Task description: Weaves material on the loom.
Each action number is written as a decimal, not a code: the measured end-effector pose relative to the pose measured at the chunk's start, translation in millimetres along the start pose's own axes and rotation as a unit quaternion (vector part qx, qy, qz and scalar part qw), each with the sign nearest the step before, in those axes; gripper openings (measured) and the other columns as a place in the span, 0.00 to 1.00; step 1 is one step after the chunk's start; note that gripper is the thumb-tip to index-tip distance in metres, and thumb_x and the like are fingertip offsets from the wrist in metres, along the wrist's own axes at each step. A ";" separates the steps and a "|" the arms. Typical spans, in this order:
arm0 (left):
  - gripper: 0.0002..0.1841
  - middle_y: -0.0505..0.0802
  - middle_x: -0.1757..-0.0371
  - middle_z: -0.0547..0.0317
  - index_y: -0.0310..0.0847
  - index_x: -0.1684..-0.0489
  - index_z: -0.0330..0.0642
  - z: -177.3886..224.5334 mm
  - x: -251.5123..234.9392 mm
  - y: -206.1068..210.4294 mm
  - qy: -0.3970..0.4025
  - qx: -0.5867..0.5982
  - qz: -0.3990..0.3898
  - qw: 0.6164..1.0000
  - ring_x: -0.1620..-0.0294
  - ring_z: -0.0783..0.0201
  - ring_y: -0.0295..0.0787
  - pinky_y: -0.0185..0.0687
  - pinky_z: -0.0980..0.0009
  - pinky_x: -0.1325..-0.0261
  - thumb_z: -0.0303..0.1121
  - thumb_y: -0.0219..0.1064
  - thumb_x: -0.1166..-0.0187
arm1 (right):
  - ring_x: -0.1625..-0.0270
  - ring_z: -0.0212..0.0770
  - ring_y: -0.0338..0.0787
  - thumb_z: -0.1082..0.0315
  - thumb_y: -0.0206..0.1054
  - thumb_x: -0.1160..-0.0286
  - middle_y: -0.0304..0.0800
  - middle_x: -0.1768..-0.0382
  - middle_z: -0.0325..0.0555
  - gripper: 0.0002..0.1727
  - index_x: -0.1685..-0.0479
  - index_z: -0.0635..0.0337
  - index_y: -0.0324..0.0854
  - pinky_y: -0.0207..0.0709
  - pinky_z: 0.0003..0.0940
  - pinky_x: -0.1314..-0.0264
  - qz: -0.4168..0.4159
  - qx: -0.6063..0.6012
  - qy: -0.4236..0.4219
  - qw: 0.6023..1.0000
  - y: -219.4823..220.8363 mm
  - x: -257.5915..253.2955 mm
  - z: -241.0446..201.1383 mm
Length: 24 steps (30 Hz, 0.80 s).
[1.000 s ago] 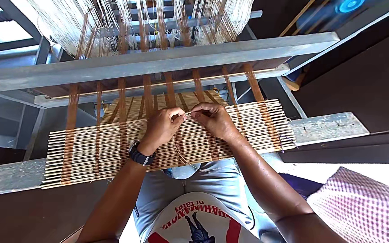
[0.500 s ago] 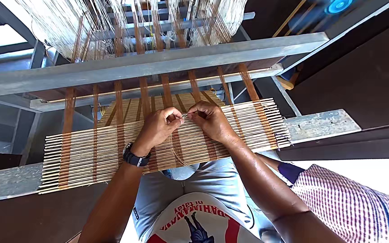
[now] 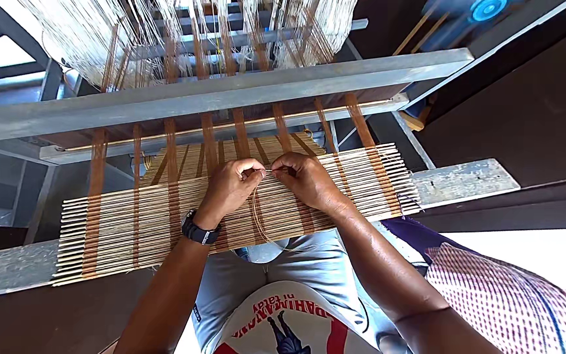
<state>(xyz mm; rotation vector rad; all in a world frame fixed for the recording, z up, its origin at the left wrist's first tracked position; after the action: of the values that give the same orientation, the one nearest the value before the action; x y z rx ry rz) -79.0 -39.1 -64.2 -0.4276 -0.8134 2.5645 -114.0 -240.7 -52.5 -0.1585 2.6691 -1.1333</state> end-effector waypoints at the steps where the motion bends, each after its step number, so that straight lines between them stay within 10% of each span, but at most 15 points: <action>1: 0.08 0.93 0.68 0.71 0.93 0.59 0.53 -0.4 0.1 -0.2 0.003 0.004 -0.001 1.000 0.69 0.76 0.87 0.84 0.70 0.62 0.38 0.66 0.15 | 0.64 0.30 0.85 0.67 0.71 0.21 0.90 0.61 0.35 0.04 0.59 0.52 0.91 0.83 0.34 0.58 -0.008 0.005 0.000 1.000 -1.4 -0.5 -0.7; 12: 0.09 0.92 0.71 0.73 0.94 0.60 0.55 -1.1 1.0 3.2 0.004 -0.021 -0.003 1.000 0.71 0.76 0.85 0.82 0.68 0.64 0.40 0.66 0.16 | 0.59 0.37 0.88 0.64 0.69 0.20 0.89 0.63 0.38 0.05 0.61 0.52 0.89 0.82 0.44 0.53 -0.125 0.040 0.066 0.989 -6.6 -6.7 -9.3; 24: 0.08 0.91 0.71 0.71 0.92 0.52 0.55 1.1 -0.2 1.1 -0.027 -0.008 -0.025 0.999 0.73 0.73 0.84 0.82 0.67 0.66 0.42 0.66 0.14 | 0.75 0.29 0.83 0.67 0.69 0.18 0.90 0.72 0.34 0.07 0.62 0.51 0.92 0.80 0.32 0.69 -0.048 -0.035 0.054 0.997 -11.8 -7.0 -10.0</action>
<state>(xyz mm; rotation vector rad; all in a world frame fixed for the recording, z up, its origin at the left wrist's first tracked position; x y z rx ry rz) -79.6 -40.5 -64.0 -0.3387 -0.8537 2.5352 -109.7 -240.6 -36.0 -0.2486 2.8253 -1.1067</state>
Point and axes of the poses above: each hand's wrist, its own x-axis away from the middle knuckle, its own y-axis out of the palm, z = x × y, the point moved 2 cm from there along -x, towards the middle knuckle
